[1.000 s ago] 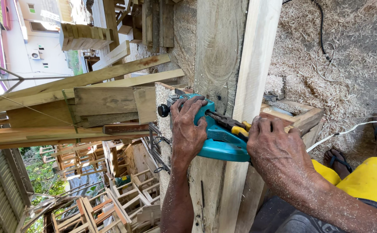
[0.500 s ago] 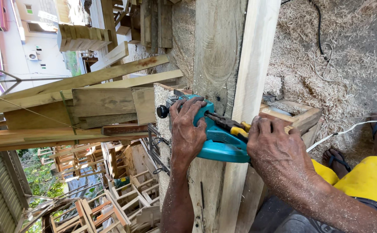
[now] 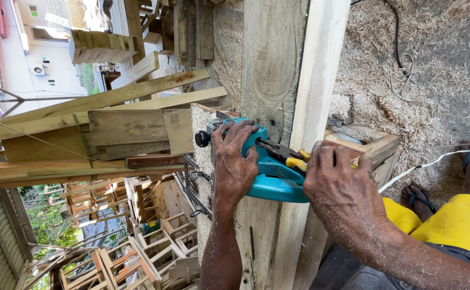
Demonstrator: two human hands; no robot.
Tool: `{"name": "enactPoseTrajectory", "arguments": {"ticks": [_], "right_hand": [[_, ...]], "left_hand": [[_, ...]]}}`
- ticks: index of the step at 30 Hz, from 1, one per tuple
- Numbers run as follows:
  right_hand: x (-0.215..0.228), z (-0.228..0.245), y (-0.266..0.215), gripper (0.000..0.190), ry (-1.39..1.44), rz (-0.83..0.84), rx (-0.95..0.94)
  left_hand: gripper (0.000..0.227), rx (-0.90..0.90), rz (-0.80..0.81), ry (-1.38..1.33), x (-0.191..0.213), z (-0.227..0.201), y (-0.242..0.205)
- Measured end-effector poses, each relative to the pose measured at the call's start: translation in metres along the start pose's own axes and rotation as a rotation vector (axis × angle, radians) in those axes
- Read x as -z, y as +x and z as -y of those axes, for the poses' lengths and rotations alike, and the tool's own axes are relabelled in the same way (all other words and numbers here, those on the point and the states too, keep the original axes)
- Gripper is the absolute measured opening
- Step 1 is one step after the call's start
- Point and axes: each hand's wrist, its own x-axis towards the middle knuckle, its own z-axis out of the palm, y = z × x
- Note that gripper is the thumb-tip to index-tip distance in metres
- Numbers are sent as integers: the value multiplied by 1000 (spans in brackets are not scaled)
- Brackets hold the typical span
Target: The person repairs a teal electric hand plane by removing a small black component, cleaning it with pliers and sandpaper, and reinserting it into the tool. The person then uses pliers to adjust the plane's blade mechanism.
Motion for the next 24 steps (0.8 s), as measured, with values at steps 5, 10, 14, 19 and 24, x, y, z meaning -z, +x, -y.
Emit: {"name": "enactPoseTrajectory", "arguments": {"ticks": [5, 10, 14, 19, 24], "right_hand": [[-5, 2, 3, 56, -28, 19, 10], [-7, 1, 3, 59, 29, -18, -20], [-7, -1, 4, 47, 86, -17, -41], [-11, -7, 3, 43, 152, 48, -12], [-24, -17, -1, 40, 253, 121, -4]], "left_hand": [[45, 2, 1, -16, 0, -1, 0], [44, 11, 10, -17, 1, -2, 0], [45, 13, 8, -44, 1, -1, 0], [45, -9, 3, -6, 1, 0, 2], [43, 20, 0, -33, 1, 2, 0]]}}
